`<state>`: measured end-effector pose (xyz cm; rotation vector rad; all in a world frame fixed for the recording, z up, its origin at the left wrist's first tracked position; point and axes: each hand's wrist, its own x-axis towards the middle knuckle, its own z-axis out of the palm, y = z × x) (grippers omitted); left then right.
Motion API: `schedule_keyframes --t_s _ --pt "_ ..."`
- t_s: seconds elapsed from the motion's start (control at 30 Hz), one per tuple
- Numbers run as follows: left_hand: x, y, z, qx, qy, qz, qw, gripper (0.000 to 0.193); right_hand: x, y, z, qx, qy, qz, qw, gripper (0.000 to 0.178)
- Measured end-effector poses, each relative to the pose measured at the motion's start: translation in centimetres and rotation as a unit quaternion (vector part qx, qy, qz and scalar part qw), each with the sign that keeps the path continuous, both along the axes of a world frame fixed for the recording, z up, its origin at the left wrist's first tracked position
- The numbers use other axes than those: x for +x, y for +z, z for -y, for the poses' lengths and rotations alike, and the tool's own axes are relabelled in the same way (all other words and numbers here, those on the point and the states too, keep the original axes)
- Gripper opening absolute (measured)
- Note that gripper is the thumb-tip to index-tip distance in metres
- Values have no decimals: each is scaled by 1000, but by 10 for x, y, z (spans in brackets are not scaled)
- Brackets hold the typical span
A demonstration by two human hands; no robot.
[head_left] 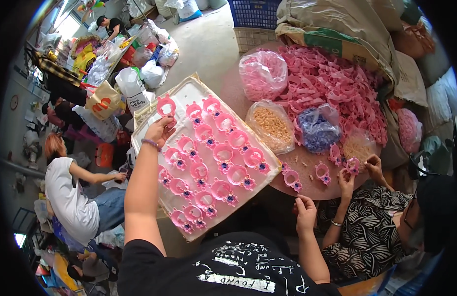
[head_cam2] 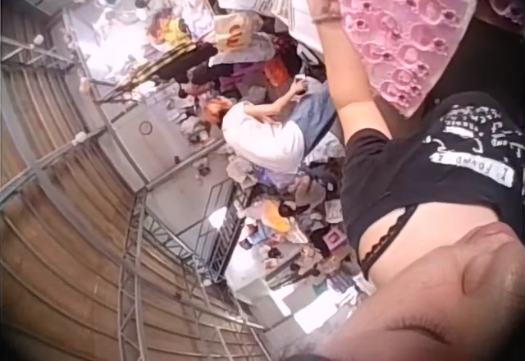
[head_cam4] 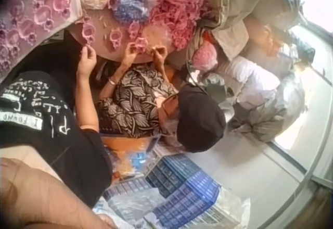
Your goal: Decorating small pink plastic toy frames by sticking blue decorative flowers onto them.
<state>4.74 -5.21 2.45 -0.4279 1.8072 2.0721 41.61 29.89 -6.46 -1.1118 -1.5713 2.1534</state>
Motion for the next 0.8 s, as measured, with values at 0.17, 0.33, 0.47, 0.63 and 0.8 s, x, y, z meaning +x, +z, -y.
schedule_keyframes --t_s 0.17,0.33,0.47,0.63,0.8 --pt "-38 -54 43 -71 -60 176 980 5 3 -8 14 64 21 10 998 14" --pt "-41 -63 6 -81 -181 175 964 4 7 -27 15 120 17 34 992 17" --pt "-38 -51 25 -229 -159 198 940 16 -1 -32 20 169 42 44 984 17" --pt "-60 -69 49 -336 -220 184 897 34 -5 -38 16 212 23 37 976 16" --pt "-46 -34 37 -420 -227 141 867 56 -5 -67 -20 326 -10 103 940 19"
